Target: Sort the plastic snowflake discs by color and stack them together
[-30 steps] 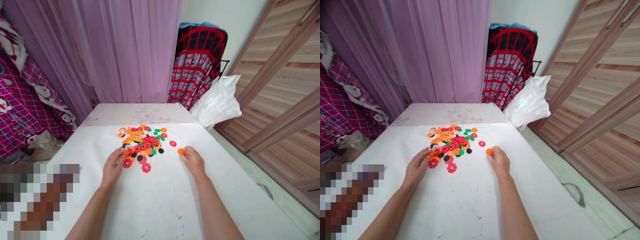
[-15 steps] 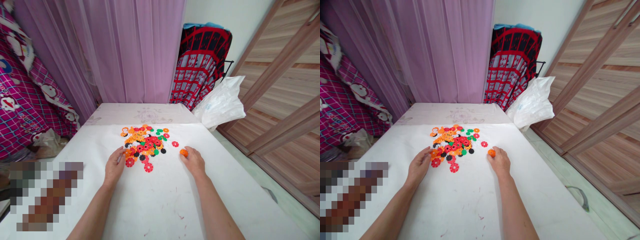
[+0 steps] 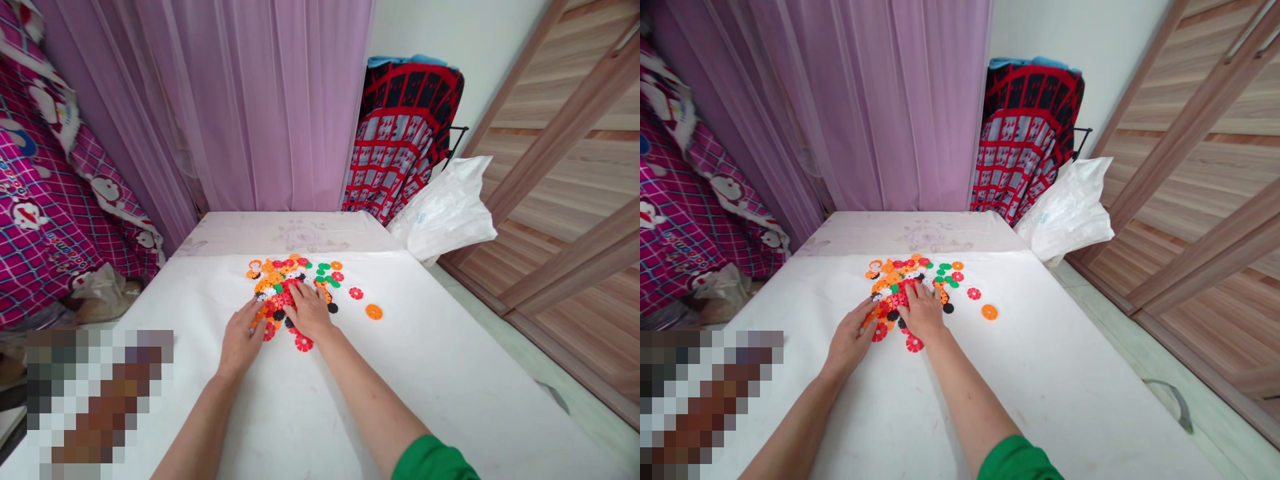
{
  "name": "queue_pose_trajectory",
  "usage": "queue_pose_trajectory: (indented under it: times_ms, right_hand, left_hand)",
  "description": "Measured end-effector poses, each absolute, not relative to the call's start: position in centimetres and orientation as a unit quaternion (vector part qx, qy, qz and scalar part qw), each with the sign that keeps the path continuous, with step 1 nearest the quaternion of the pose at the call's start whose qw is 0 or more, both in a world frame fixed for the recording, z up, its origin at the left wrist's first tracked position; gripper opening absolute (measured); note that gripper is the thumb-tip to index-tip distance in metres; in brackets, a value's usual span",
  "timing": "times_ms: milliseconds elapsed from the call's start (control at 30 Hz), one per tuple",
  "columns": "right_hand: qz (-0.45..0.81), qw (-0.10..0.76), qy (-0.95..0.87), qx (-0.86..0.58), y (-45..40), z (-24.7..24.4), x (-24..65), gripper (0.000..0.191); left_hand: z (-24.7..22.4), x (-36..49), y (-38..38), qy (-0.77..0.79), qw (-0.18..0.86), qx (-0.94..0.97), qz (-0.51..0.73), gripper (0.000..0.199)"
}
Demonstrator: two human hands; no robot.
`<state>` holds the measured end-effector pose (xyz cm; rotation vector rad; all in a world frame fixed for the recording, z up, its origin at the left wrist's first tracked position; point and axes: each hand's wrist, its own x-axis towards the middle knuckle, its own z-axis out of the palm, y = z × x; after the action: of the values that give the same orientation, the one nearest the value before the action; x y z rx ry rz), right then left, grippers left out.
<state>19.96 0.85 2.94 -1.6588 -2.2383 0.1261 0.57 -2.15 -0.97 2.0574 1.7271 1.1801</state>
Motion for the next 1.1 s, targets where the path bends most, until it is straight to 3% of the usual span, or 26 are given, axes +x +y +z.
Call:
queue_pose_trajectory:
  times_ms: [333,433,633,867,1100]
  right_hand:
    - [0.083,0.194,-0.870,-0.446,-3.4,2.3,22.7,0.040]
    - [0.057,0.246,-0.867,-0.429,-4.4,1.6,24.8,0.030]
    - [-0.006,0.378,-0.752,-0.539,-2.5,0.5,27.8,0.023]
    - [-0.023,0.284,-0.686,-0.669,0.6,0.9,26.9,0.023]
    - [-0.019,0.359,-0.662,-0.658,0.7,-0.2,26.3,0.036]
  left_hand:
    - [-0.7,1.3,-2.8,0.565,0.038,0.759,0.322,0.038]
    - [-0.2,1.5,-3.1,0.552,0.043,0.781,0.289,0.034]
    - [1.1,2.0,-3.9,0.497,0.065,0.828,0.250,0.031]
    - [1.4,2.8,-4.3,0.452,0.134,0.841,0.266,0.035]
    - [1.1,2.9,-4.1,0.453,0.135,0.812,0.342,0.031]
